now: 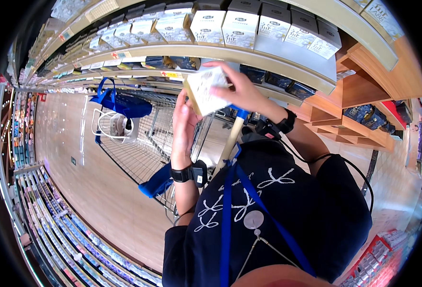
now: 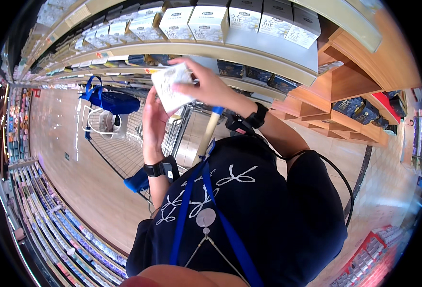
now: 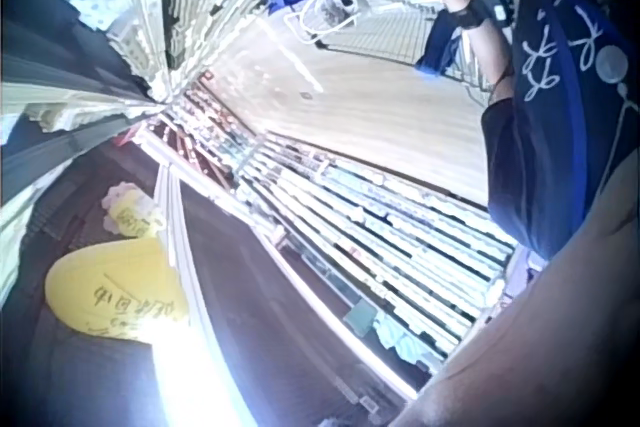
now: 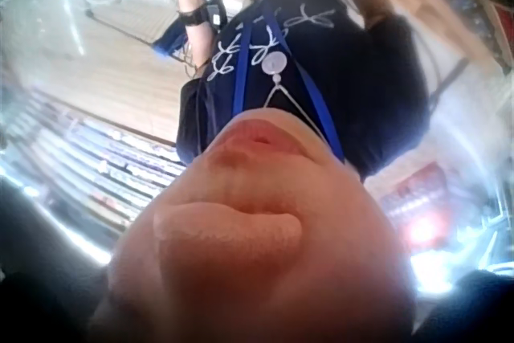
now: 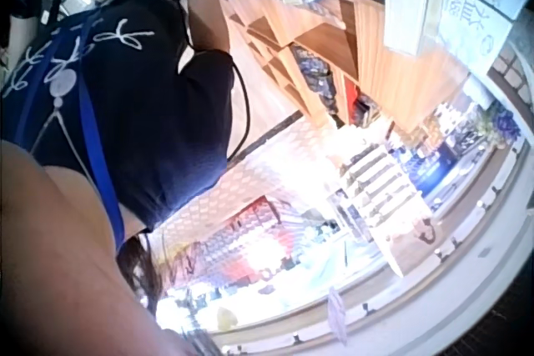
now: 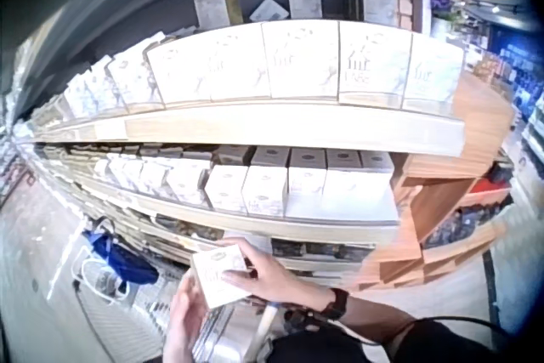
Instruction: The person repeatedly picks up boxes of tissue paper from a shopping cart and places them onto a store shelf. They arrange the boxes in neat rows, occasionally using a blue cloth to wipe the shelf surface before restocking.
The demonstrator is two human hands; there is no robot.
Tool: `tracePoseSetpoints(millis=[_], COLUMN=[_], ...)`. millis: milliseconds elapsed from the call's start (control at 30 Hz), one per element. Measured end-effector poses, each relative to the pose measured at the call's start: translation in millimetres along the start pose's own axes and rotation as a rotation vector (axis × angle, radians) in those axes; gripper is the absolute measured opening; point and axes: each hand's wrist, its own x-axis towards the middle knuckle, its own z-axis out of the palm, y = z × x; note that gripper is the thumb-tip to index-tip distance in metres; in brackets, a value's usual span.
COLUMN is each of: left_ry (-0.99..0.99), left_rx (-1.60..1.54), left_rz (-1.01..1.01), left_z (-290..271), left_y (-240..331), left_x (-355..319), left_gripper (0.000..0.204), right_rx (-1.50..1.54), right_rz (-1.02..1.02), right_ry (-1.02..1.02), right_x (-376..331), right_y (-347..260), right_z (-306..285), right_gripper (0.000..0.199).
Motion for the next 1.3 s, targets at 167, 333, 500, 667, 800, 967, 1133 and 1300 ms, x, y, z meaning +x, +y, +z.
tracePoseSetpoints(millis=[167, 333, 500, 667, 800, 967, 1133, 1300], left_ry=[-0.077, 0.028, 0.005, -0.016, -0.006, -0.019, 0.009, 0.075], left_rx=[-0.121, -0.031, -0.044, -0.054, -0.078, -0.096, -0.087, -0.105], left_rz=[0.003, 0.056, 0.039, 0.013, -0.010, -0.049, -0.064, -0.076], left_z=[-13.8, -21.1, -20.7, -21.5, -16.4, -8.3, -4.8, -10.5], left_y=[5.1, -3.5, -7.4, -16.7, -22.7, -28.2, -27.6, -30.6], left_x=[-8.0, -8.5, -2.5, 2.7, 8.0, 15.8, 18.0, 14.1], left_gripper=[0.070, 0.061, 0.058, 0.056, 0.055, 0.053, 0.051, 0.045], right_rx=[0.854, 1.005, 0.952, 0.356, -0.164, -0.868, -0.812, -0.866], right_rz=[0.416, 0.560, 0.554, 0.110, -0.276, -0.275, -0.207, -0.193], right_ry=[-0.057, -0.114, -0.052, 0.414, 0.828, 0.842, 0.896, 0.910], right_x=[-2.0, -8.7, -17.1, -30.0, -37.6, -40.3, -31.0, -21.1], right_y=[14.6, 15.3, -0.5, -35.7, -43.1, -17.7, 1.6, 1.6], right_z=[-7.5, -8.3, -18.3, -41.8, -71.0, -113.3, -110.2, -105.3], right_gripper=[0.057, 0.060, 0.060, 0.059, 0.060, 0.057, 0.059, 0.061])
